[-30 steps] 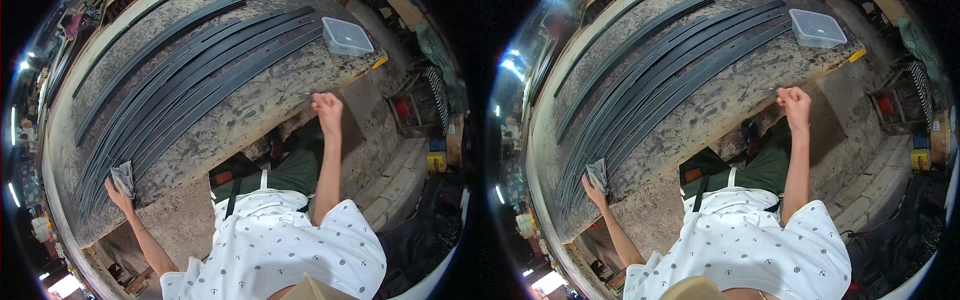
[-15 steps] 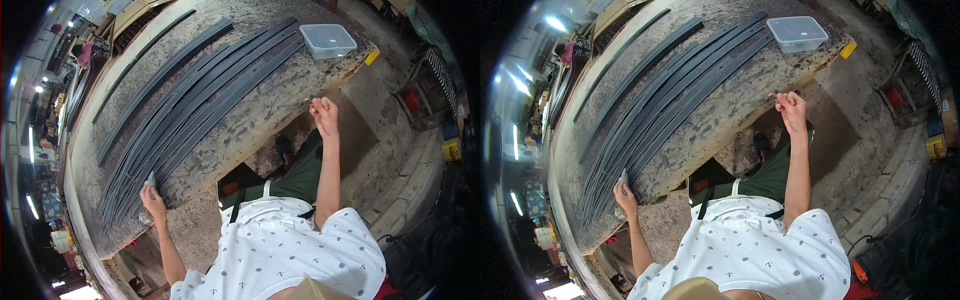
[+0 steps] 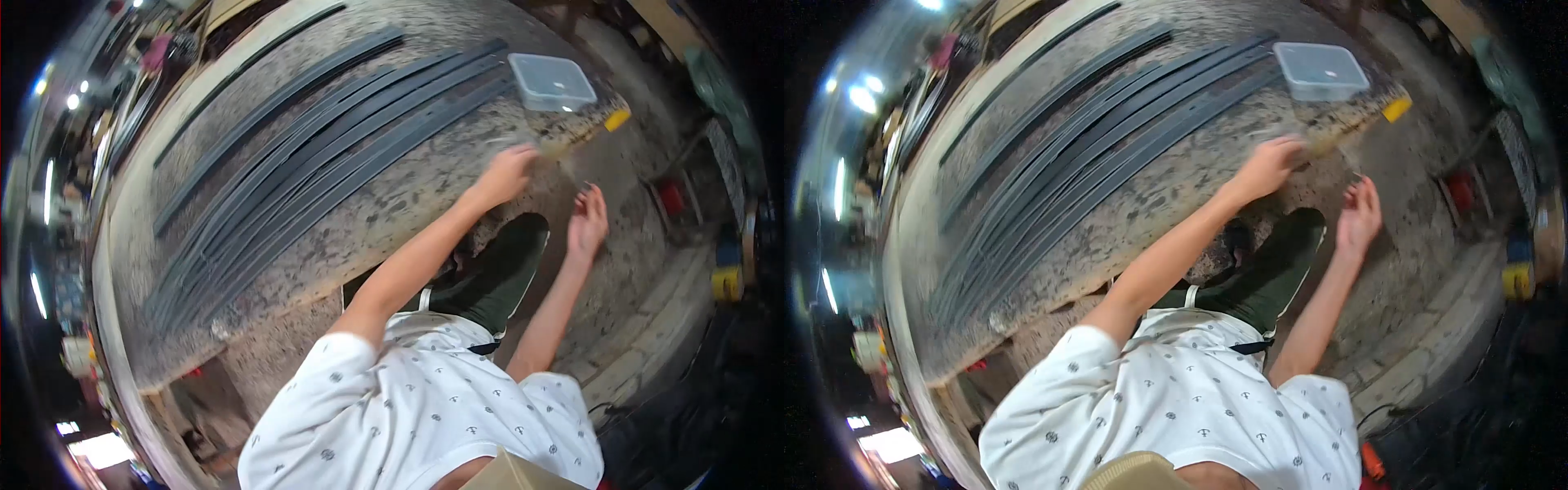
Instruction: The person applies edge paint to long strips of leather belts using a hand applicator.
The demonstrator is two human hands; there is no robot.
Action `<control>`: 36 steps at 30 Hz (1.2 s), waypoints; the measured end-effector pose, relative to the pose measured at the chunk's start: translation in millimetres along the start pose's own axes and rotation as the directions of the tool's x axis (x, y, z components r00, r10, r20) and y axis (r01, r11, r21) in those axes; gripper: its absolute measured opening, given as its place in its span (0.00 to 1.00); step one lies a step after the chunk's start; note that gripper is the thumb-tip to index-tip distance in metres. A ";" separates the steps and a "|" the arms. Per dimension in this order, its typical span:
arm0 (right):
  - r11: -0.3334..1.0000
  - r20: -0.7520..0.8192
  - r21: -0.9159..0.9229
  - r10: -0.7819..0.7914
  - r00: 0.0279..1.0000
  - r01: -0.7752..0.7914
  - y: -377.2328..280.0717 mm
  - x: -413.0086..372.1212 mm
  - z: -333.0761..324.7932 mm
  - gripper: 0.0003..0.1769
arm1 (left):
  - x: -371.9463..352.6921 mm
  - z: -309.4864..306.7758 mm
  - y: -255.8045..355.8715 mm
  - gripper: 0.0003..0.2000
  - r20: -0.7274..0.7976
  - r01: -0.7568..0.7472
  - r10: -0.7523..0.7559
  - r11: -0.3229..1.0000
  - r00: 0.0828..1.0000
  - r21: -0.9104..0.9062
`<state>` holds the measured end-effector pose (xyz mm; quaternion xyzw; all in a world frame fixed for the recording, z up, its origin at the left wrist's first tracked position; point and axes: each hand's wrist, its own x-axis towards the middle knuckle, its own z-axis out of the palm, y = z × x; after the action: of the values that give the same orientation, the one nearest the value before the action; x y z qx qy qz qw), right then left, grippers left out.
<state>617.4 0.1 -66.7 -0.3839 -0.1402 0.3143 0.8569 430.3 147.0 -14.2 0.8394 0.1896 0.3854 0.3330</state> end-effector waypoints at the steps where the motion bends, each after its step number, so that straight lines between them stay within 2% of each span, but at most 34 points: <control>1: 1.000 0.028 0.008 -0.015 0.999 0.015 -14.5 3.8 -19.2 0.23 | 28.7 5.9 2.1 0.20 0.147 0.141 -0.130 0.988 0.981 -0.068; 2: 1.000 0.065 0.017 -0.018 0.998 0.017 -27.4 3.1 -31.4 0.25 | 44.5 15.7 -7.3 0.19 0.094 0.020 -0.024 0.999 0.995 0.046; 3: 0.998 -0.017 -0.057 -0.036 0.999 0.035 -40.3 -4.2 -28.7 0.26 | 50.4 21.8 -13.2 0.17 0.019 -0.035 0.033 0.993 0.999 0.110; 4: 0.987 -0.035 -0.149 -0.063 0.997 0.057 -44.2 -1.5 -47.4 0.26 | 51.5 16.3 -17.0 0.15 -0.043 -0.077 0.086 0.980 0.995 0.185; 5: 0.990 -0.014 -0.132 -0.047 0.999 0.045 -44.8 6.4 -75.1 0.25 | 44.0 4.7 -23.3 0.15 -0.087 -0.018 0.038 0.976 0.995 0.219; 7: 0.995 -0.003 -0.095 -0.001 1.000 0.001 -47.0 4.0 -114.3 0.22 | 25.9 -11.8 -29.5 0.13 -0.161 -0.128 0.209 0.905 0.965 0.405; 8: 0.998 0.000 -0.065 0.020 1.000 -0.019 -44.2 4.6 -117.2 0.21 | 13.7 -33.0 -29.3 0.13 -0.171 -0.108 0.196 0.901 0.966 0.421; 9: 0.992 -0.112 -0.122 0.005 0.994 -0.019 -46.2 -11.7 -89.1 0.17 | -5.7 -61.4 -22.8 0.14 -0.218 0.035 0.082 0.875 0.973 0.483; 10: 0.992 -0.102 -0.122 0.019 0.995 -0.032 -44.4 -8.9 -93.0 0.17 | -20.5 -82.5 -18.9 0.15 -0.275 0.179 -0.031 0.826 0.961 0.534; 11: 0.993 -0.036 -0.099 0.055 0.998 -0.059 -39.2 -2.4 -100.7 0.16 | -30.2 -97.5 -22.0 0.15 -0.286 0.195 -0.035 0.812 0.958 0.551; 12: 0.993 0.029 -0.081 0.093 0.995 -0.091 -30.9 -2.6 -95.3 0.16 | -44.7 -110.9 -28.2 0.15 -0.328 0.302 -0.106 0.712 0.939 0.634; 13: 0.990 0.026 -0.093 0.110 0.994 -0.108 -22.5 -1.0 -89.4 0.16 | -56.6 -120.8 -31.6 0.16 -0.375 0.400 -0.173 0.594 0.911 0.698; 17: 0.979 0.066 -0.103 0.184 0.981 -0.177 10.3 4.0 -32.0 0.14 | -68.8 -134.9 -36.7 0.16 -0.404 0.476 -0.253 0.496 0.879 0.726; 19: 0.977 0.127 -0.103 0.201 0.971 -0.188 17.4 8.3 -11.2 0.14 | -68.2 -134.5 -36.6 0.14 -0.345 0.438 -0.276 0.449 0.897 0.779; 23: 0.971 0.197 -0.089 0.237 0.951 -0.223 17.9 3.7 18.3 0.13 | -69.0 -158.2 -27.5 0.11 -0.329 0.495 -0.390 0.478 0.860 0.726; 26: 0.966 0.227 -0.102 0.255 0.940 -0.238 15.5 3.2 21.3 0.13 | -101.8 -192.9 1.2 0.05 -0.254 0.408 -0.372 0.427 0.893 0.807; 28: 0.965 0.230 -0.108 0.260 0.938 -0.241 12.0 -4.1 20.1 0.13 | -138.1 -215.5 4.4 0.07 -0.266 0.395 -0.341 0.398 0.902 0.828; 30: 0.959 0.211 -0.119 0.276 0.938 -0.256 11.8 -9.2 29.4 0.13 | -172.1 -240.2 9.0 0.07 -0.267 0.361 -0.266 0.423 0.926 0.831; 32: 0.954 0.250 -0.094 0.298 0.921 -0.283 14.5 -4.3 27.7 0.13 | -196.1 -257.0 23.7 0.09 -0.260 0.314 -0.186 0.391 0.948 0.865; 33: 0.951 0.275 -0.102 0.309 0.910 -0.292 15.4 -4.2 31.0 0.13 | -206.9 -261.1 29.6 0.09 -0.274 0.331 -0.201 0.361 0.940 0.872; 36: 0.949 0.254 -0.112 0.314 0.915 -0.295 26.2 -6.3 47.1 0.13 | -229.1 -250.0 35.6 0.11 -0.340 0.381 -0.171 0.428 0.925 0.820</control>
<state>578.6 36.1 -54.9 -0.3851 -0.2046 0.4879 0.7561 94.6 93.4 11.9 0.8026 0.5273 0.2587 -0.1040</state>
